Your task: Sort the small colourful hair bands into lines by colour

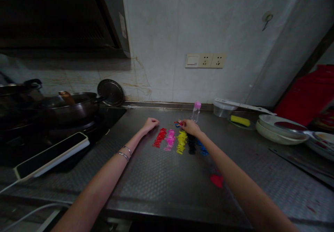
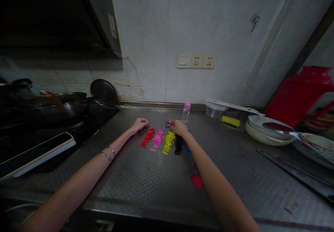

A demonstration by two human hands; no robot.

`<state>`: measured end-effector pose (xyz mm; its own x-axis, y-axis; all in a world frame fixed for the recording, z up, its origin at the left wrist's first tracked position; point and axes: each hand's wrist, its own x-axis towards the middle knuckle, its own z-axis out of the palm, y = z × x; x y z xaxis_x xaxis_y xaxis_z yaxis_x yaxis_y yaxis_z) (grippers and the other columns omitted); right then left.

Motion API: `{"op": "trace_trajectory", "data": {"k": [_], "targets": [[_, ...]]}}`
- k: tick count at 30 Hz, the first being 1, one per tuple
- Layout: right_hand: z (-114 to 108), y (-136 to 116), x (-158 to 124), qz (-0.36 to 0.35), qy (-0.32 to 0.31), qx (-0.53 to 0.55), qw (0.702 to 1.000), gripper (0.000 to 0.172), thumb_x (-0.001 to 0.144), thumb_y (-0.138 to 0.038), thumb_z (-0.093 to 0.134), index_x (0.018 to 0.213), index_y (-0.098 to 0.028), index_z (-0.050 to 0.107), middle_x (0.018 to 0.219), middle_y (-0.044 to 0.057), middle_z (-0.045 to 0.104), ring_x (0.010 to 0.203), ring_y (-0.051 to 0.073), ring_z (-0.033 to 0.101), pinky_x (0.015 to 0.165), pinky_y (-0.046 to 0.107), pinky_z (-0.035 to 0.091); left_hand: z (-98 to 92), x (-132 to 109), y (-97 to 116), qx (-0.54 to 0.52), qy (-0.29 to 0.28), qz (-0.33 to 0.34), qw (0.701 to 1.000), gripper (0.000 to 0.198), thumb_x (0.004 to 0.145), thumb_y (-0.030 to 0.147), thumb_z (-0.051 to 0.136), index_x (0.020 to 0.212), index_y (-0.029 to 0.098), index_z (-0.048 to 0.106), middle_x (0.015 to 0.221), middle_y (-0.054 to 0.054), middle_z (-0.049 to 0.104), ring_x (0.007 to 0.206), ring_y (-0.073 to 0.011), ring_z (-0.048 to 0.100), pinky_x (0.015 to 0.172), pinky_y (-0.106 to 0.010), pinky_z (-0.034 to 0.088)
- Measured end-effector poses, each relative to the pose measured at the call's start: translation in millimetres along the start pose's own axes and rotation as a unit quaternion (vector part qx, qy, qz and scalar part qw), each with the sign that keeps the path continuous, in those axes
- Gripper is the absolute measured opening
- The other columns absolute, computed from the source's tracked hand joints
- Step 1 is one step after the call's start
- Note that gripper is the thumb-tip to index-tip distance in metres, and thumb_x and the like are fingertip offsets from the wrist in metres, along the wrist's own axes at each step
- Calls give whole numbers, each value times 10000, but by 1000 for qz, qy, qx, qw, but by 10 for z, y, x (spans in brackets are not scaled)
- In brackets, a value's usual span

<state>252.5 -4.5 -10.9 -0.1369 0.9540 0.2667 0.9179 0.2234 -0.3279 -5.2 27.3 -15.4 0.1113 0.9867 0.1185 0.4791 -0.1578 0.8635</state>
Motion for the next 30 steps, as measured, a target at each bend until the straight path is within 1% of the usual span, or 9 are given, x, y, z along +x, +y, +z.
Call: {"op": "trace_trajectory", "data": {"k": [6,12,17,21,23,25,28,30], "targets": [[-63,-32,-38,0,18,9,1000,316,764,-222,486,1051,-233,618,880,51,664,767,155,587,587,198,374,4,10,-15,-6,5,6,1000,219,698,205,549,832,87,676,523,4,562,428,-53,403,451,-169,317],[-162,19,-12,-1,56,61,997,295,756,-219,489,1022,-217,617,836,29,660,703,126,571,602,195,394,12,23,-25,-4,9,16,1000,214,706,169,536,841,81,677,541,-5,578,434,-55,409,466,-172,328],[-248,19,23,-36,94,108,989,294,720,-189,513,991,-174,628,761,33,657,648,120,558,604,208,409,15,24,-30,2,7,16,1000,225,703,179,538,846,74,677,582,-17,603,454,-58,427,474,-173,338],[-289,-87,7,-76,102,169,977,294,704,-169,527,981,-142,620,735,33,651,626,111,554,604,210,422,-12,-9,68,12,-10,27,1000,216,682,193,550,805,80,686,594,-20,616,492,-72,459,505,-183,359],[-303,-171,-21,-90,104,194,971,284,706,-183,536,975,-141,618,729,31,650,627,111,556,602,212,427,-25,-33,176,10,-31,50,998,207,654,207,574,775,86,691,617,-22,629,537,-85,488,543,-191,376],[-314,-265,-60,-102,103,218,965,276,713,-201,540,972,-141,617,728,32,650,629,112,559,603,214,432,-18,-58,308,4,-68,85,994,234,624,241,608,779,87,693,651,-29,639,576,-95,501,569,-199,383],[-323,-398,-124,-116,100,244,957,275,716,-203,538,970,-131,615,722,35,651,631,116,565,614,222,440,48,-96,484,-2,-156,124,980,358,613,331,632,866,83,686,641,-26,625,544,-87,467,525,-201,353],[-321,-468,-160,-123,100,249,955,278,714,-191,532,973,-130,614,723,34,651,641,119,569,627,229,445,119,-117,552,-3,-207,140,968,411,609,366,639,905,84,679,617,-15,607,516,-77,437,499,-199,328]]}}
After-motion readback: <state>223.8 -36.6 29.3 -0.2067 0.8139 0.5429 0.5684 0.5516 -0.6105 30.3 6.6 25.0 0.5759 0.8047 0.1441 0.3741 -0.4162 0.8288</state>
